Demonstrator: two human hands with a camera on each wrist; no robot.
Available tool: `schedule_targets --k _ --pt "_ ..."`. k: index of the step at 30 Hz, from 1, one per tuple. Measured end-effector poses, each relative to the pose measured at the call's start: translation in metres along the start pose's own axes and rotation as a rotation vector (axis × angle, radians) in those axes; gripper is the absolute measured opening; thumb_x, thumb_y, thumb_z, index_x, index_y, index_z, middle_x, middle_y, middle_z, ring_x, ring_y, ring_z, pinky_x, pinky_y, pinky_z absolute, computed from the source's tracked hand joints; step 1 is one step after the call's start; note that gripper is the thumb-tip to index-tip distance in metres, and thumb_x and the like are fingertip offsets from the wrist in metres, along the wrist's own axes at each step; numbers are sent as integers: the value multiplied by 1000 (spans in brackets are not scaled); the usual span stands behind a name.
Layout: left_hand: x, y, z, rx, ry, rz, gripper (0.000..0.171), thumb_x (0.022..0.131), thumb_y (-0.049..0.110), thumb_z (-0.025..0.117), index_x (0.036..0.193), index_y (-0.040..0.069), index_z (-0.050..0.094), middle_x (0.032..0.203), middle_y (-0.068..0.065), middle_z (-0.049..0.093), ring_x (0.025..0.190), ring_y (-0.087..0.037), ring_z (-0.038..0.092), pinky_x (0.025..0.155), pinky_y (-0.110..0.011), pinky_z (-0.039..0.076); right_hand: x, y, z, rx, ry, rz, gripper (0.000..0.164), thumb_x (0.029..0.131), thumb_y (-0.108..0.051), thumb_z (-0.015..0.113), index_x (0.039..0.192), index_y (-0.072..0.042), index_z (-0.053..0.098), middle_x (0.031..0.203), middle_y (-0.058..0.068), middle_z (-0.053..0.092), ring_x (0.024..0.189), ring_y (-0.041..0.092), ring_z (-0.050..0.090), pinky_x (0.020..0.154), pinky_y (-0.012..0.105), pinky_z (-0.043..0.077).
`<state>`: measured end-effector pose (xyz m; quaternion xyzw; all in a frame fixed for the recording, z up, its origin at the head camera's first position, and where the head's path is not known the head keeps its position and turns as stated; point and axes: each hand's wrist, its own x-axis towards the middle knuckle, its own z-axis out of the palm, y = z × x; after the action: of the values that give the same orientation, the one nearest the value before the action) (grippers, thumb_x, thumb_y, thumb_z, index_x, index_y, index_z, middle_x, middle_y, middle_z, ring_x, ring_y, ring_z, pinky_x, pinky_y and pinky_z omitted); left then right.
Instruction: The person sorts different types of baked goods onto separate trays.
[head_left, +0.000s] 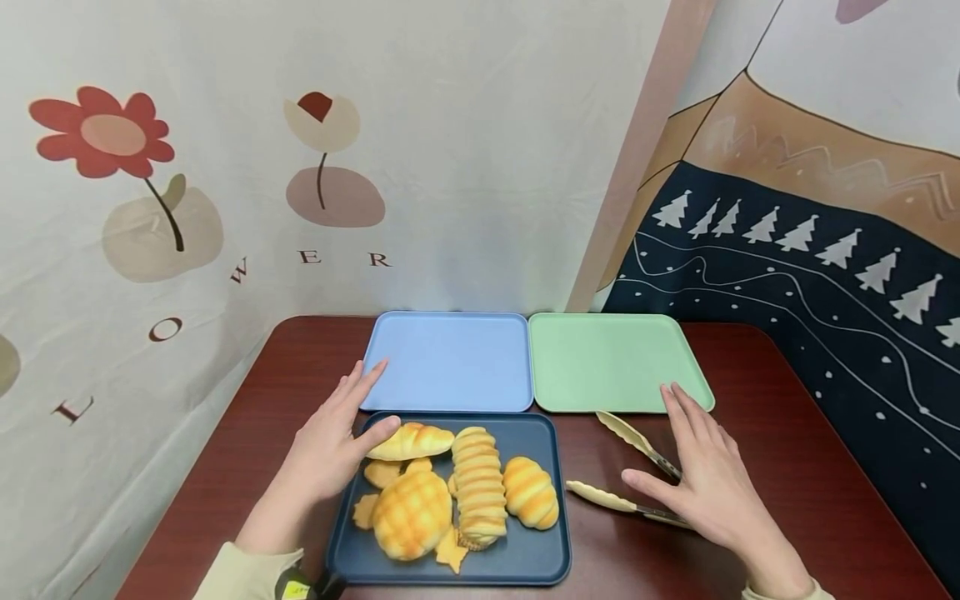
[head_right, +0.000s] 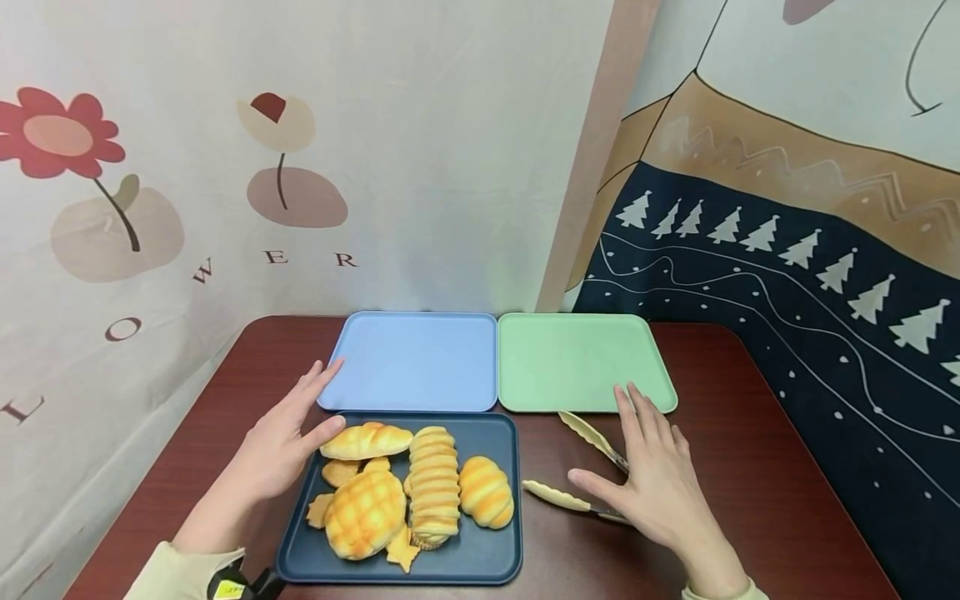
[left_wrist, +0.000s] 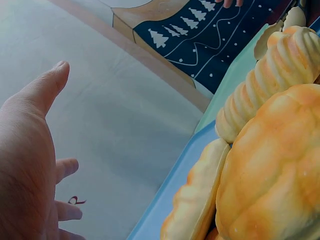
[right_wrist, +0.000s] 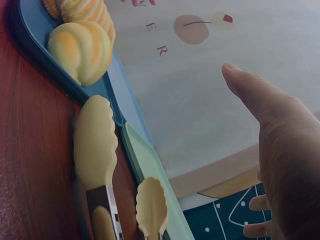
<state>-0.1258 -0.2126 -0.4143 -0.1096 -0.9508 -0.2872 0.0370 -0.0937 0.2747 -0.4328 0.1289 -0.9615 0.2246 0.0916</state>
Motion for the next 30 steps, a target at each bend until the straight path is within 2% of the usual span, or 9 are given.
schedule_targets --k 6,11,15,22,30 --pt "-6 -3 -4 -44 5 -6 75 105 54 57 170 40 21 174 -16 19 152 -49 30 94 -86 34 -5 6 -1 18 -28 26 121 86 -58 82 173 -22 6 174 17 18 150 48 26 102 78 25" --pt "-10 -7 -5 -91 19 -14 73 107 48 57 170 36 23 173 -19 21 146 -55 37 96 -85 34 -11 12 -1 74 -36 38 116 89 -51 82 173 -23 6 174 15 18 151 47 25 101 79 26" --pt "-11 -10 -5 -134 25 -14 71 108 47 56 170 33 25 172 -19 23 147 -53 36 100 -85 31 -16 16 -1 101 -29 46 115 90 -48 83 172 -22 7 173 16 19 151 48 24 100 80 26" --pt "-15 -15 -2 -286 22 -8 66 110 38 54 170 23 29 171 -19 27 156 -47 22 111 -80 23 -24 23 -1 116 -57 91 116 90 -47 83 172 -21 5 172 19 22 149 50 26 98 81 25" --pt "-19 -20 1 -376 22 -38 63 112 36 48 170 23 27 170 -19 31 153 -48 27 112 -78 25 -34 28 1 170 -75 130 115 90 -45 83 172 -22 6 168 25 26 147 54 26 99 84 23"
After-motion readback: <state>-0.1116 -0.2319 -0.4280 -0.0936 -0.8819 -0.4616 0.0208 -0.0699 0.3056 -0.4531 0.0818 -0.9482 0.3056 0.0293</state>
